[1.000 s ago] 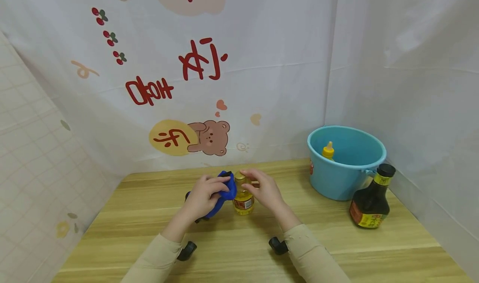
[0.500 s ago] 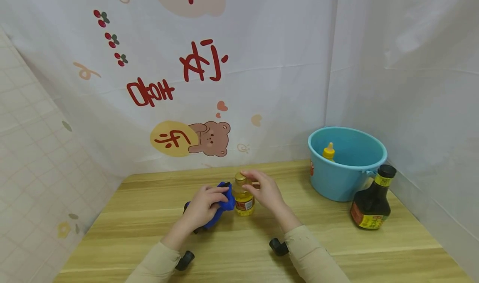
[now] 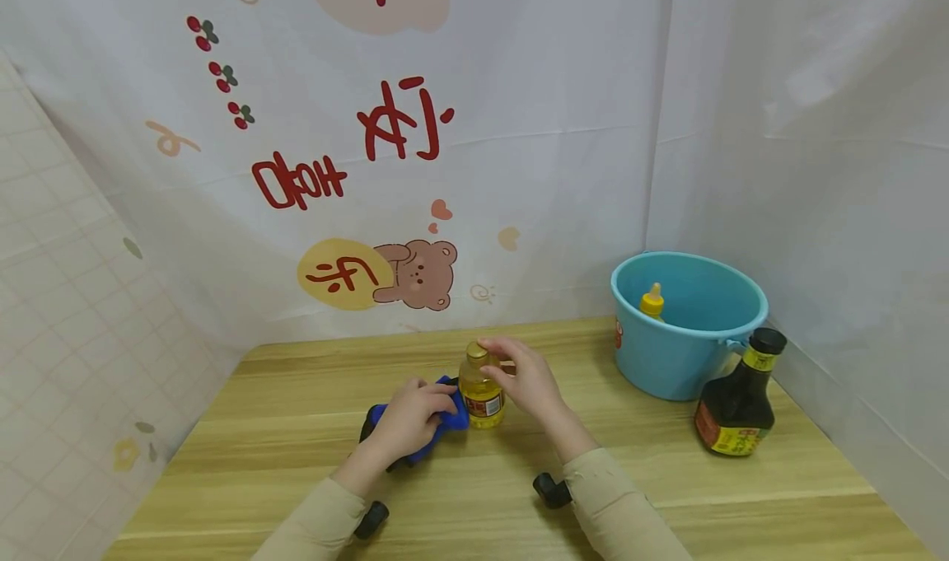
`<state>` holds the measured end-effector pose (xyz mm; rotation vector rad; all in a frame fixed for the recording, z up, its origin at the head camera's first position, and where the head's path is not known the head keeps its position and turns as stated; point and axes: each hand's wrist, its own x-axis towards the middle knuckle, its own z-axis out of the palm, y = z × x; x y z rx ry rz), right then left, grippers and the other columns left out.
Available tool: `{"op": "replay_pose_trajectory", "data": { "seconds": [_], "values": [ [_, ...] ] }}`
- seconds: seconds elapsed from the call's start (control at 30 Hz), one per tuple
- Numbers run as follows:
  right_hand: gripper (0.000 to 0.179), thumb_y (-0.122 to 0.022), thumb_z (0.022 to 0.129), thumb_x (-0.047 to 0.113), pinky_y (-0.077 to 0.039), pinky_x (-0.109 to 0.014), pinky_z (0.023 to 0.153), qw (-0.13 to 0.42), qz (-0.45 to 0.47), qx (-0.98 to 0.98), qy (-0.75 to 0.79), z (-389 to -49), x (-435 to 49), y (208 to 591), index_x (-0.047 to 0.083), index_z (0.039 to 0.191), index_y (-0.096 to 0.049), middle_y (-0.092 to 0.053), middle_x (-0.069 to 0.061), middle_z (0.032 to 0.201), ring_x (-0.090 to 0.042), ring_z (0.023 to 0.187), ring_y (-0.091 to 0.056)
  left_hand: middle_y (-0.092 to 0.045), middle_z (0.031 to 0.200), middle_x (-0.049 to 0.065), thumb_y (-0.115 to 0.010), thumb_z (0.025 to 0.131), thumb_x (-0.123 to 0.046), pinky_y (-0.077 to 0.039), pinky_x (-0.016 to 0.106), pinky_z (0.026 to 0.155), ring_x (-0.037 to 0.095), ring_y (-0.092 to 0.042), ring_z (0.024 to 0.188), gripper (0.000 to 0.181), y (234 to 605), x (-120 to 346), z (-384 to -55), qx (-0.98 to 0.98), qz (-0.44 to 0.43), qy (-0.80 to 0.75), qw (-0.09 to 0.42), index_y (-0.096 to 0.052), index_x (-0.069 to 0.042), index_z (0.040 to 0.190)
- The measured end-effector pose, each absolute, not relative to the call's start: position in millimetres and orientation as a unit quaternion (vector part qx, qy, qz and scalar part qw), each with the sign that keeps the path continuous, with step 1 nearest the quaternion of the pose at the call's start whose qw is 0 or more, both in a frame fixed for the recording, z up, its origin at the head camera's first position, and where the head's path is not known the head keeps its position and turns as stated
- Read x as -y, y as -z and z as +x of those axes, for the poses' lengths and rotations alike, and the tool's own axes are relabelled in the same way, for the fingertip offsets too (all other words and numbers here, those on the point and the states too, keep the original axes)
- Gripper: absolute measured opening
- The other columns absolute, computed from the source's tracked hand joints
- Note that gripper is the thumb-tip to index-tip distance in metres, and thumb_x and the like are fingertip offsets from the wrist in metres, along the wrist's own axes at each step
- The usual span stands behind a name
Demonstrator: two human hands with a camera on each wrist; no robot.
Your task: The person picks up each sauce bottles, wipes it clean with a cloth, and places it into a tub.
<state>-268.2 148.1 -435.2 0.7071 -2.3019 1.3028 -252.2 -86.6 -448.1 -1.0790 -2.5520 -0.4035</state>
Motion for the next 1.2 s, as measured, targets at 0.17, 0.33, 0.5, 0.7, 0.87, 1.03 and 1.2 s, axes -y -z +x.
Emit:
{"op": "replay_pose_trajectory", "data": {
  "seconds": [0.17,0.33,0.5,0.7,0.87,1.03,1.2],
  "values": [
    [0.04,-0.072,0.089,0.006,-0.058,-0.039,0.08,0.197,0.248,0.824,-0.47,-267,-148,435,0.012,0.128,-0.065,-0.065,-0.009,0.119,-0.028,0.103,-0.066,-0.072,0.114,0.003,-0.074,0.078,0.007,-0.045,0.031,0.069,0.028,-0.062,0.091,0.03,450,83,-254,0.905,-0.377,0.12,0.156,-0.079,-0.019,0.09],
    [0.04,-0.073,0.089,0.007,-0.058,-0.04,0.08,0.198,0.242,0.826,-0.47,-267,-146,435,0.012,0.128,-0.065,-0.065,-0.009,0.119,-0.028,0.103,-0.066,-0.072,0.115,-0.002,-0.074,0.079,0.005,-0.046,0.034,0.065,0.028,-0.061,0.089,0.031,451,79,-255,0.921,-0.354,0.093,0.133,-0.08,-0.024,0.09],
    [0.043,-0.075,0.088,0.009,-0.058,-0.044,0.08,0.199,0.237,0.828,-0.468,-267,-144,437,0.013,0.128,-0.063,-0.065,-0.008,0.118,-0.027,0.102,-0.066,-0.071,0.116,-0.006,-0.074,0.081,0.002,-0.044,0.034,0.064,0.026,-0.059,0.089,0.03,452,77,-255,0.928,-0.341,0.087,0.124,-0.08,-0.026,0.091],
    [0.047,-0.08,0.084,0.014,-0.054,-0.049,0.088,0.218,0.223,0.849,-0.426,-264,-141,434,0.009,0.127,-0.061,-0.065,-0.008,0.117,-0.028,0.105,-0.064,-0.072,0.114,-0.007,-0.075,0.079,0.004,-0.045,0.034,0.067,0.025,-0.059,0.089,0.032,453,78,-254,0.927,-0.339,0.096,0.132,-0.08,-0.025,0.089],
    [0.054,-0.084,0.08,0.019,-0.052,-0.047,0.089,0.248,0.202,0.865,-0.387,-261,-134,428,0.004,0.126,-0.06,-0.065,-0.011,0.115,-0.029,0.104,-0.063,-0.073,0.111,-0.005,-0.073,0.077,0.008,-0.046,0.031,0.066,0.024,-0.061,0.089,0.033,456,83,-254,0.918,-0.345,0.112,0.157,-0.08,-0.022,0.089],
    [0.057,-0.086,0.079,0.025,-0.054,-0.043,0.077,0.266,0.175,0.883,-0.346,-259,-126,420,0.007,0.127,-0.06,-0.065,-0.009,0.106,-0.025,0.092,-0.063,-0.074,0.106,-0.003,-0.071,0.078,0.009,-0.051,0.033,0.07,0.023,-0.065,0.095,0.032,454,90,-257,0.908,-0.35,0.131,0.192,-0.079,-0.019,0.089],
    [0.052,-0.088,0.076,0.03,-0.053,-0.038,0.067,0.274,0.147,0.902,-0.299,-256,-120,413,0.011,0.117,-0.062,-0.064,-0.005,0.101,-0.022,0.084,-0.063,-0.073,0.113,-0.001,-0.07,0.08,0.009,-0.052,0.039,0.084,0.02,-0.066,0.103,0.03,449,96,-260,0.905,-0.335,0.17,0.201,-0.078,-0.018,0.092]
  ]
}}
